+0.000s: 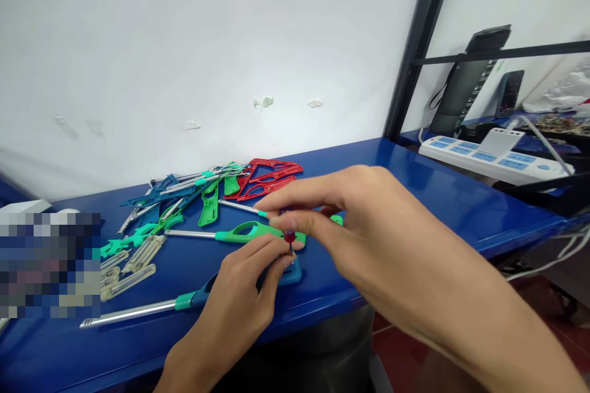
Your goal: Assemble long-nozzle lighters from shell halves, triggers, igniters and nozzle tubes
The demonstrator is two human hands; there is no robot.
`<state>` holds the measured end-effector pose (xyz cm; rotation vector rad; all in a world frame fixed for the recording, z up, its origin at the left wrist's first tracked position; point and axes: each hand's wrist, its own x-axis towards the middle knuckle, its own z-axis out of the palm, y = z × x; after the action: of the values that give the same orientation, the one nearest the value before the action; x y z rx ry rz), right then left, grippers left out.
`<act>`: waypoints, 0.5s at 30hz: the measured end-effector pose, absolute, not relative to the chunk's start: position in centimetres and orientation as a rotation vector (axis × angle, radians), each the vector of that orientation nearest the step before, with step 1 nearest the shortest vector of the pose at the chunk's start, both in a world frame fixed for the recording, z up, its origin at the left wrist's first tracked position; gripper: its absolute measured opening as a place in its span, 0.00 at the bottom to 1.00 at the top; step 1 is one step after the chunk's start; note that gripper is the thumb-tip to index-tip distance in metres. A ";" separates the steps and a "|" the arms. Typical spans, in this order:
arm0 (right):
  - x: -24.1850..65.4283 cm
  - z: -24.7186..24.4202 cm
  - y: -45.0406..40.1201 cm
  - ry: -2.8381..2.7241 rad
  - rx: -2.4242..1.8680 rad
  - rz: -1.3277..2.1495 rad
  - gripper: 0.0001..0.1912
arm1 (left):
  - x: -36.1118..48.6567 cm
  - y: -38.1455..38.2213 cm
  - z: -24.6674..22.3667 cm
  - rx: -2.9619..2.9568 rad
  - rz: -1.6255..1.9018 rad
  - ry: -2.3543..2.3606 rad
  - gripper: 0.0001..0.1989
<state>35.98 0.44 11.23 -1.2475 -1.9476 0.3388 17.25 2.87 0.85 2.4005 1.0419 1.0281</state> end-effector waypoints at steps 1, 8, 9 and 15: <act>35.7 11.4 0.7 -1.919 -1.262 0.326 0.06 | 17.3 2.8 0.9 2.405 1.029 1.051 0.10; 34.9 11.2 1.2 -1.948 -1.300 0.176 0.10 | 17.3 3.3 0.7 2.445 1.098 1.008 0.09; 35.2 11.1 1.1 -1.982 -1.258 0.169 0.06 | 17.3 3.3 0.7 2.445 1.099 1.008 0.09; 36.1 11.7 0.5 -1.997 -1.126 0.375 0.10 | 17.2 3.0 0.6 2.409 1.055 1.032 0.09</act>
<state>36.11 0.55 11.70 -1.1255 -1.9968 0.3754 17.18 3.00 0.61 2.4094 1.0317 1.0545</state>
